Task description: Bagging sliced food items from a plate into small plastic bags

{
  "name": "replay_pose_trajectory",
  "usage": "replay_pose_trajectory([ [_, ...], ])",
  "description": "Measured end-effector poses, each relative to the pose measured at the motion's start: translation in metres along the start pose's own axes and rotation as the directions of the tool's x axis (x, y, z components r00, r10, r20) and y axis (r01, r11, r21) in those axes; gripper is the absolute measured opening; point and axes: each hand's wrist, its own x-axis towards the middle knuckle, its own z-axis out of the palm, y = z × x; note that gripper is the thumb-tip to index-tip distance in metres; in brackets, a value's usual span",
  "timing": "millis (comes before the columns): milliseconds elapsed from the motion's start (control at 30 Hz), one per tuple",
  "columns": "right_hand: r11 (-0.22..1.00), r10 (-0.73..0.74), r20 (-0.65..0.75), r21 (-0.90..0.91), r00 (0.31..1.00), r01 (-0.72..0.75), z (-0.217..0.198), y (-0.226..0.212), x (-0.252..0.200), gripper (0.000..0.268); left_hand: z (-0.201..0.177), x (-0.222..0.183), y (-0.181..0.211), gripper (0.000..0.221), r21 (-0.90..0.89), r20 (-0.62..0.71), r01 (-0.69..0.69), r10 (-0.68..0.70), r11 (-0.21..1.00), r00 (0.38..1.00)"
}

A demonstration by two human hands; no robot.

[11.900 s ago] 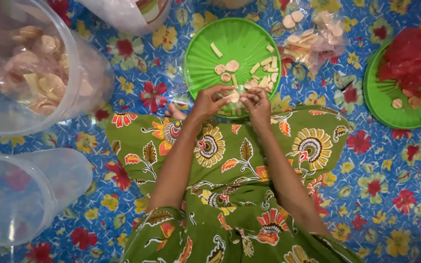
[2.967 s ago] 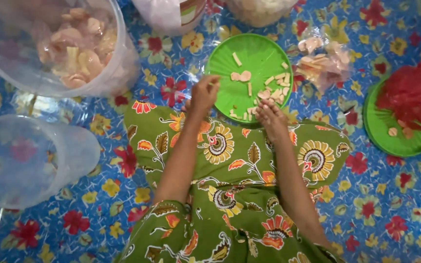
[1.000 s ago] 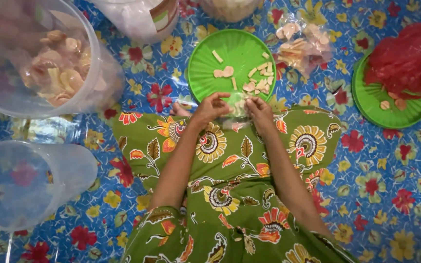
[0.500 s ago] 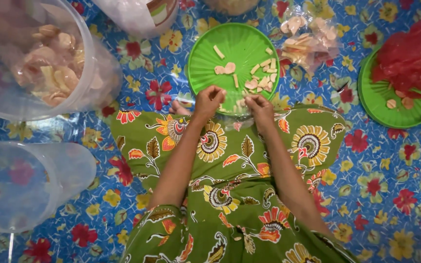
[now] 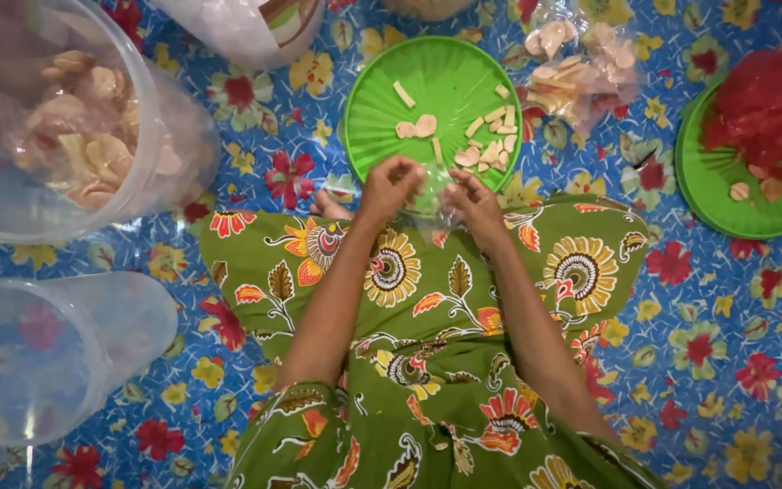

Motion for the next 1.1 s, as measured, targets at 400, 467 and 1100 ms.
replay_pose_trajectory([
  [400,0.998,-0.013,-0.045,-0.064,0.999,0.010,-0.011,0.027,0.012,0.022,-0.002,0.003,0.014,0.017,-0.309,-0.177,0.054,-0.114,0.950,0.978],
  [467,0.995,-0.042,-0.068,-0.095,0.997,0.035,-0.016,0.036,0.016,0.019,-0.004,0.003,0.009,0.016,-0.269,-0.201,0.027,-0.084,0.963,0.976],
  [1100,0.953,-0.150,-0.113,-0.282,0.982,0.113,0.014,0.008,-0.018,0.014,0.002,0.002,-0.060,0.017,0.522,0.309,-0.628,0.558,0.577,0.770],
])
